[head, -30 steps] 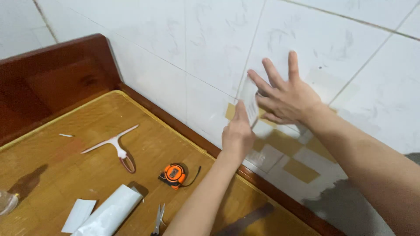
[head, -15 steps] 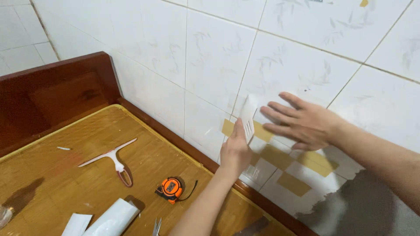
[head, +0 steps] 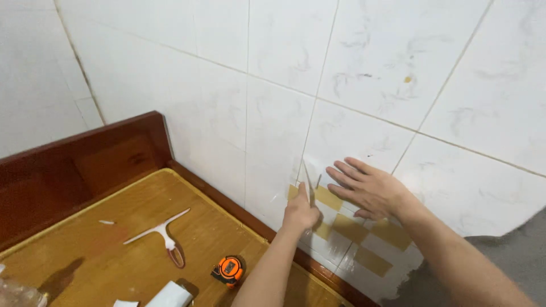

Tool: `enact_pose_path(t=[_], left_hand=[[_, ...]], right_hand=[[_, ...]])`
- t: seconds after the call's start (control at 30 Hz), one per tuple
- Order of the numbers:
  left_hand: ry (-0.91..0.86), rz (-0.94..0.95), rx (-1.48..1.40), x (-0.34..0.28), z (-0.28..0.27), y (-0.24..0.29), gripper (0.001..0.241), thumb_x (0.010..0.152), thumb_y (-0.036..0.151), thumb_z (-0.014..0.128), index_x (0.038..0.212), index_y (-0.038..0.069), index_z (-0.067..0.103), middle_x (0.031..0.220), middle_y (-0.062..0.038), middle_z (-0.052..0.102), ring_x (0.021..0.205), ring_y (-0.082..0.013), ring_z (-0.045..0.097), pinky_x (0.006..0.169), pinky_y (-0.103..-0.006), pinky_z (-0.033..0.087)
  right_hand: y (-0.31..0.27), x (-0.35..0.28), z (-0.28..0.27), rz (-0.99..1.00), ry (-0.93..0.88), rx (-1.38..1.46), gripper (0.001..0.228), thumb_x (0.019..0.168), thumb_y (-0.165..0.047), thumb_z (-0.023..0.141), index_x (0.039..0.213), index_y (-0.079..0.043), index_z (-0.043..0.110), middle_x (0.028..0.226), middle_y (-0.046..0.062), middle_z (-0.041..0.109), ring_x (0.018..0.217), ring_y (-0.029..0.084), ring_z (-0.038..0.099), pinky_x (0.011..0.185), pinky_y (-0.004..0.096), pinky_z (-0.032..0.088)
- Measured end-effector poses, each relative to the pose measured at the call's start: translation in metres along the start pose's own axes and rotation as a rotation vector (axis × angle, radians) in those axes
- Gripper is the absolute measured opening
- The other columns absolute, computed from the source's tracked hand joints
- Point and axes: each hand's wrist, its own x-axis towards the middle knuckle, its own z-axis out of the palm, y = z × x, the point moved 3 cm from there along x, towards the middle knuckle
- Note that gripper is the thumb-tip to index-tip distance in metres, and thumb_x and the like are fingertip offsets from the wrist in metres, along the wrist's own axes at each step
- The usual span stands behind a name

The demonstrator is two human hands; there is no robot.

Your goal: Cutting and applying white adhesive squares to a tiled wall to cover marks

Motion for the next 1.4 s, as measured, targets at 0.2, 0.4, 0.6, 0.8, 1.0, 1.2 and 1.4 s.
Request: enact_pose_path(t=[0.2,0.4,0.6,0.8,1.0,1.2,1.4], left_hand=[[-0.030,-0.018,-0.008,-0.025,-0.036,0.033,0.091,0.082,0.015,0.056,0.163,0.009,0.015,0.149,-0.026,0.050,0.136,-0.0432,0.053,0.113,-0.0522,0.045],[0.079,0.076,-0.251,-0.016,-0.014,0.007,0.088,0.084,-0.008,0.060,0.160,0.006,0.017,0.166,-0.016,0.021,0.145,-0.0397,0.038,0.121,-0.0479,0.034],[0.223,0.108,-0.347,-0.013,-0.025,0.000,0.097,0.077,-0.010,0.064,0.158,0.025,0.025,0.160,0.000,0.038,0.145,-0.0245,0.042,0.100,-0.0460,0.051],[0.424,0.222,-0.348,-0.011,-0.011,-0.018,0.069,0.095,0.033,0.067,0.155,0.019,0.037,0.155,-0.004,0.052,0.142,-0.0239,0.049,0.109,-0.0441,0.045],[0.236,0.141,-0.351,-0.025,-0.011,-0.015,0.088,0.079,-0.012,0.049,0.158,0.025,0.032,0.157,0.001,0.050,0.138,-0.0258,0.051,0.105,-0.0467,0.047],[0.382,0.257,-0.120,-0.005,0.025,-0.022,0.098,0.072,-0.008,0.054,0.159,0.024,0.023,0.167,0.003,0.032,0.132,-0.0252,0.058,0.078,-0.0491,0.057],[0.206,0.120,-0.232,-0.018,-0.004,-0.014,0.092,0.085,-0.014,0.049,0.161,0.030,0.022,0.169,0.008,0.029,0.150,-0.0183,0.038,0.094,-0.0564,0.045]], right_hand=[[-0.009,0.005,-0.012,0.057,0.154,0.004,0.110,0.067,-0.065,0.086,0.151,-0.016,0.036,0.157,0.016,0.037,0.148,0.038,0.030,0.127,0.060,0.014],[-0.003,0.034,0.032,-0.022,0.231,-0.113,0.067,0.093,-0.031,0.053,0.154,-0.010,0.038,0.163,0.016,0.036,0.139,0.038,0.043,0.112,0.056,0.033],[-0.006,0.048,0.027,-0.096,0.495,-0.121,0.077,0.082,-0.055,0.064,0.144,-0.009,0.054,0.146,0.006,0.056,0.135,0.031,0.051,0.117,0.059,0.035],[-0.012,0.049,0.025,-0.117,0.657,-0.122,0.045,0.101,-0.038,0.049,0.137,-0.014,0.061,0.149,0.008,0.054,0.134,0.028,0.053,0.111,0.056,0.042],[-0.009,0.052,0.044,-0.168,0.383,-0.168,0.087,0.082,-0.062,0.065,0.144,-0.003,0.053,0.148,0.013,0.053,0.147,0.037,0.040,0.123,0.060,0.025],[-0.006,0.061,0.052,-0.143,0.319,-0.165,0.075,0.094,-0.057,0.042,0.146,-0.003,0.050,0.145,0.015,0.055,0.149,0.037,0.037,0.124,0.064,0.020],[-0.008,0.059,0.059,-0.131,0.189,-0.212,0.077,0.097,-0.058,0.034,0.154,-0.006,0.039,0.157,0.014,0.045,0.152,0.037,0.030,0.125,0.063,0.018]])
